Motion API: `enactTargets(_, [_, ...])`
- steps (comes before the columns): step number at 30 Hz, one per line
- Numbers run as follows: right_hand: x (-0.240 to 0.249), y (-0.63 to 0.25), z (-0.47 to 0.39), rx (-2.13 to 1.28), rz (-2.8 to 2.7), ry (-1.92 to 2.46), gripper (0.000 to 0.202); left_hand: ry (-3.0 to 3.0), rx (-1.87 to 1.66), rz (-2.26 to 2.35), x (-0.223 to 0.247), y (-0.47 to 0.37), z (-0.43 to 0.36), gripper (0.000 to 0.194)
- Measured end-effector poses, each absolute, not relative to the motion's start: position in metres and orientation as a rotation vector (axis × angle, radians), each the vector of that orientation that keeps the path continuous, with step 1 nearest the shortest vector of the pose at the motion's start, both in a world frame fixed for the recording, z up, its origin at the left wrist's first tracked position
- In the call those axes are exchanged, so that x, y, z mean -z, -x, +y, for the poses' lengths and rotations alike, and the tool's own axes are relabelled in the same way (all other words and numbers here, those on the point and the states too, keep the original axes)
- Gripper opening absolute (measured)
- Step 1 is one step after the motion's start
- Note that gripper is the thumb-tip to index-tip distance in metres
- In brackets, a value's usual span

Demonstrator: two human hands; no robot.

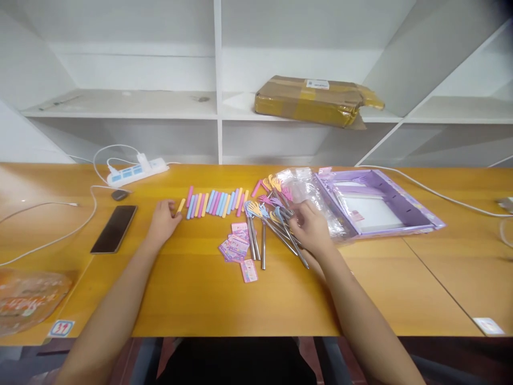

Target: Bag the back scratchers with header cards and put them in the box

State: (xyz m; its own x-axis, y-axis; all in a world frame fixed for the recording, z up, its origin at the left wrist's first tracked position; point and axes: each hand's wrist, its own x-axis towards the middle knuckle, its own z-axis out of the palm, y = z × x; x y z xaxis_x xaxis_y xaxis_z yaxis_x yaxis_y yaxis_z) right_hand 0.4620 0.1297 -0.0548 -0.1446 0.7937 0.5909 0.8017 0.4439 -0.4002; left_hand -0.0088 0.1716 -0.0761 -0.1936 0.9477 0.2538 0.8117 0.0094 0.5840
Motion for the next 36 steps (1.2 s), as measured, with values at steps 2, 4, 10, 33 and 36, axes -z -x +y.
enactTargets(2, [0.056,-0.457,0.128,-0.02,-2.027,1.414,0.012,-1.896,-0.789,2.148,0.073,0.009,0.17,0.042])
enactTargets(4, [0.059,-0.45,0.127,-0.038,-2.164,1.483,0.016,-1.952,-0.59,2.25,0.068,0.008,0.167,0.039])
enactTargets(10, [0.07,-0.433,0.129,0.141,-2.363,1.646,0.021,-2.056,-0.448,2.254,0.053,-0.013,0.148,0.032])
enactTargets(33, [0.061,-0.397,0.105,-1.496,-1.107,0.733,0.035,-2.222,-0.612,1.317,0.057,-0.093,0.084,0.035])
enactTargets(36, [0.064,-0.392,0.105,-1.549,-1.03,0.684,0.032,-2.275,-0.646,1.285,0.062,-0.092,0.083,0.037])
